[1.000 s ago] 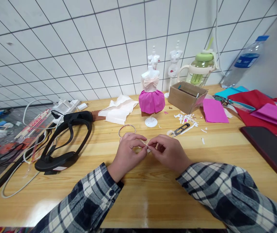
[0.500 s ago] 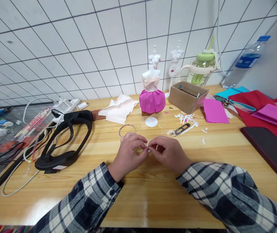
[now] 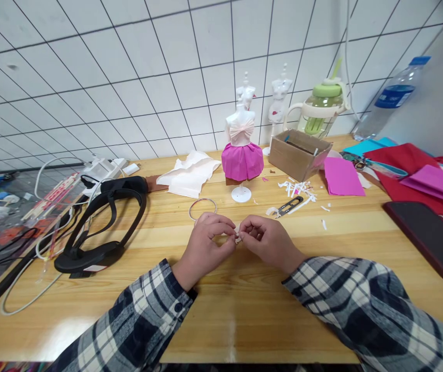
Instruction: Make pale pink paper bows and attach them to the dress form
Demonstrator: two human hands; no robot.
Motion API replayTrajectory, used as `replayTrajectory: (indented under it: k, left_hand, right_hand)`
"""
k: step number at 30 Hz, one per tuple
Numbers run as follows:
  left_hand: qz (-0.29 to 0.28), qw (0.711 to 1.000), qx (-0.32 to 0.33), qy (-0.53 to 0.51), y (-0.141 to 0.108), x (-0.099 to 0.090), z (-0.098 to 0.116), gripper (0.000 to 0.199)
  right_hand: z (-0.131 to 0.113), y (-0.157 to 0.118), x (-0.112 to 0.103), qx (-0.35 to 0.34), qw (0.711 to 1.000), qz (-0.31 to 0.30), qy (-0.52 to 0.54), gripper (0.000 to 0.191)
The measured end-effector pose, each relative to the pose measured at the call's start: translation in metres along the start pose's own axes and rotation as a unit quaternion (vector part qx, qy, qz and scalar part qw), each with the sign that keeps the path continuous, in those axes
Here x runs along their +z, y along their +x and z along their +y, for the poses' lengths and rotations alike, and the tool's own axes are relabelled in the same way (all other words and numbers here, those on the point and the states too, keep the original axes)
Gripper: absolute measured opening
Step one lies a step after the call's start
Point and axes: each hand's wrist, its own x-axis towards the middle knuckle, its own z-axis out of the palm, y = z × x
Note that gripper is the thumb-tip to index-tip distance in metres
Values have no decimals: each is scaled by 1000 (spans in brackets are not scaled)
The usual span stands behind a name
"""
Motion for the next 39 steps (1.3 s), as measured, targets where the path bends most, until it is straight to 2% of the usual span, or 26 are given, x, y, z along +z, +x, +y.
replayTrajectory:
  k: [9, 17, 25, 39]
  left_hand:
    - [5, 1000, -2, -10, 1, -1, -3, 10]
    - [-3, 999, -33, -9, 2, -2, -1, 10]
    - [-38, 999, -35, -12, 1, -4, -1, 11]
    - [6, 1000, -28, -11, 2, -3, -3, 10]
  right_hand:
    - [6, 5, -2, 66, 994, 11, 89, 8]
    - [3, 1, -2, -26, 999, 26, -2, 12]
    - [4, 1, -2, -33, 999, 26, -28, 11]
    - [3, -1, -3, -88, 994, 0, -66, 19]
